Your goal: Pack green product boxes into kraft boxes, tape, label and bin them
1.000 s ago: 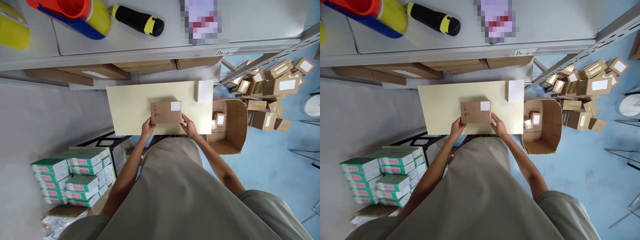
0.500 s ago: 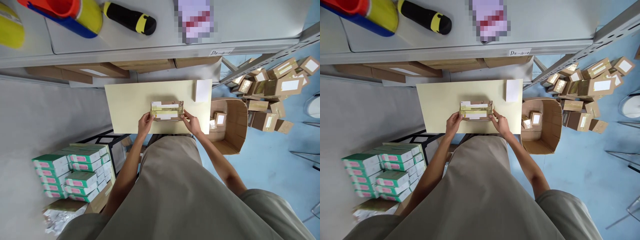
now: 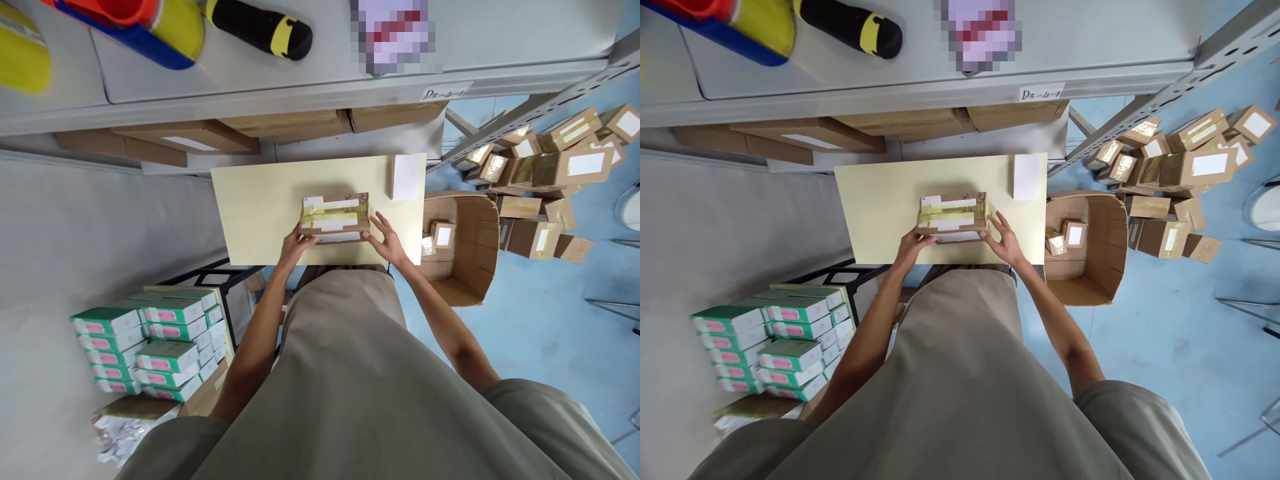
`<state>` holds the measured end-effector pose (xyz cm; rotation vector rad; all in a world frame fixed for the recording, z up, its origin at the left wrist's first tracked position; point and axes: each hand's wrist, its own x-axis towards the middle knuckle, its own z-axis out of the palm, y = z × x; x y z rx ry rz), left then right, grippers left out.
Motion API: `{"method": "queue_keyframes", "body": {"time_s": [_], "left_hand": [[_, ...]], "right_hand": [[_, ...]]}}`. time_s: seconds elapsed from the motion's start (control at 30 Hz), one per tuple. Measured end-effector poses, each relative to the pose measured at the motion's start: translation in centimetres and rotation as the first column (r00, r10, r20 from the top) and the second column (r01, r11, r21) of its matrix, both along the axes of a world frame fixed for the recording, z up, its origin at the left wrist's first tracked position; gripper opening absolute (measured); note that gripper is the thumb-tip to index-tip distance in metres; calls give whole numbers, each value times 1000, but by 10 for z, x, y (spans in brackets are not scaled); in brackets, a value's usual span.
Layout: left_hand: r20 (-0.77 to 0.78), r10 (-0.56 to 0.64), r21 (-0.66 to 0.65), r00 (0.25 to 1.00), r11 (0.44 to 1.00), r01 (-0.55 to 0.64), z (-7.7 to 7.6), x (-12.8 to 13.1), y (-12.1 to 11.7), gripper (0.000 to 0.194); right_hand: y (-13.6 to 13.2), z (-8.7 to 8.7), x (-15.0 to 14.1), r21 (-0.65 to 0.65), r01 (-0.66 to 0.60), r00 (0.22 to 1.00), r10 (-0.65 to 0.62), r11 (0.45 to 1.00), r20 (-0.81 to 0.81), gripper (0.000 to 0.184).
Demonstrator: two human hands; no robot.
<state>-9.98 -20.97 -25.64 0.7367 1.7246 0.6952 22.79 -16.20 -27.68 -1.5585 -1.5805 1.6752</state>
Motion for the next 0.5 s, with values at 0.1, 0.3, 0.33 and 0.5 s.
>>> {"method": "queue_keyframes", "body": {"time_s": [0.1,0.3,0.33,0.5], "left_hand": [[-16,49,-22,999,999,-49,8,-3,6,75],[-283,-145,-199,948,976,90,0,3,23,61],[-365,-136,-180,921,981,73,-1,7,27,55],[-589,-47,164,807,971,177,2,48,60,55]], "right_hand": [[5,0,-10,-41,67,996,-69,997,-54,89],[14,-11,-31,9,-23,993,22,1000,119,71],[18,-11,-28,74,-28,987,15,997,161,66],[65,-13,20,400,-82,912,-93,913,399,48]]}}
